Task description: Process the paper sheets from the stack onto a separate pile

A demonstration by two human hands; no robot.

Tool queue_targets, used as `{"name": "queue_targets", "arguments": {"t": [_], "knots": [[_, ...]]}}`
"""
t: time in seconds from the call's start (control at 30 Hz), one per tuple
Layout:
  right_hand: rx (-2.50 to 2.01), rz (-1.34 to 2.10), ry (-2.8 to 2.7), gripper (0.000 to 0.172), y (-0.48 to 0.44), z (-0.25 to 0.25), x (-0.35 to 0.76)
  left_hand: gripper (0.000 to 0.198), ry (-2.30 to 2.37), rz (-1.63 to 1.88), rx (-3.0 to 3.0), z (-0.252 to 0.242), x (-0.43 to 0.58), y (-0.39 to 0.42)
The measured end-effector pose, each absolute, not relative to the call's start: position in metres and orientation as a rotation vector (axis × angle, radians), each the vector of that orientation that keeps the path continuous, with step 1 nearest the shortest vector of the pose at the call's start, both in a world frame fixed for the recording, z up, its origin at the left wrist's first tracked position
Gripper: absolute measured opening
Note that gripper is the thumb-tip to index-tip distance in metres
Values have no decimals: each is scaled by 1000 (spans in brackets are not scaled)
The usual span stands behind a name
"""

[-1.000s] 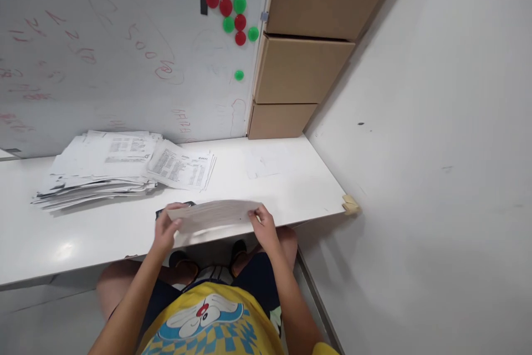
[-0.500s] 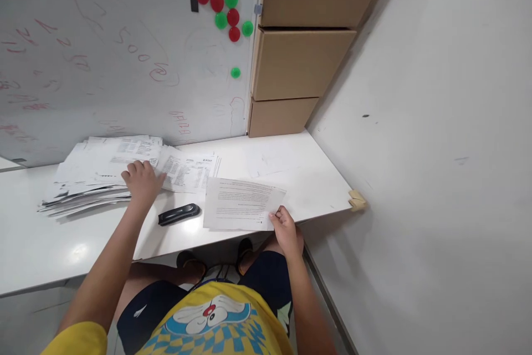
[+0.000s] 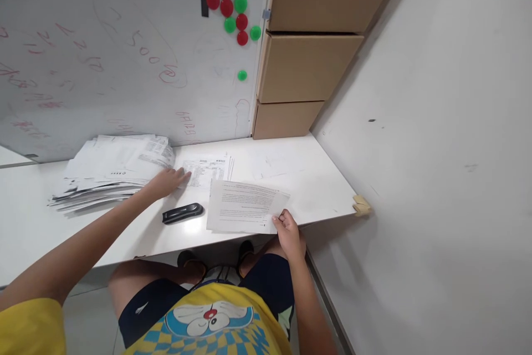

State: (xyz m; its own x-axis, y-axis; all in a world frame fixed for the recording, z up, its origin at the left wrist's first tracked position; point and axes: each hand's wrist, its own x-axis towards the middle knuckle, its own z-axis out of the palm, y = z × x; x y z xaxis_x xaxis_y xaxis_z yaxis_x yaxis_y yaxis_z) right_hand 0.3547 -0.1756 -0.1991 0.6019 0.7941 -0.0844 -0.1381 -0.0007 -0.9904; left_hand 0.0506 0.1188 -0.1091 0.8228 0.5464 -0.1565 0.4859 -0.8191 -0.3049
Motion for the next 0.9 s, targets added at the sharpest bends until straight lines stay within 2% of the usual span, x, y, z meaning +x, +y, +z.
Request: {"name": "queue_targets", "arguments": {"t": [0.13,0.3,0.43,0.67,0.9], "knots": [[-1405,818,-612,33,-175,-198,354,48,-917,209,-2722,-122,56,118],[-1416,827,-614,34,-175,-197,354,44,-997,112,-2655,-120,59,113],[-1447,816,-640,30,-177,-200,354,47,-1036,39,-2547,-97,53,109],[-1523,791,-665,31,-178,-195,351,60,-1366,-10,-2428,-59,21,104],[-1526,765,-665,25,-177,-194,350,56,-1423,-87,-2278,-44,-40,117]]}}
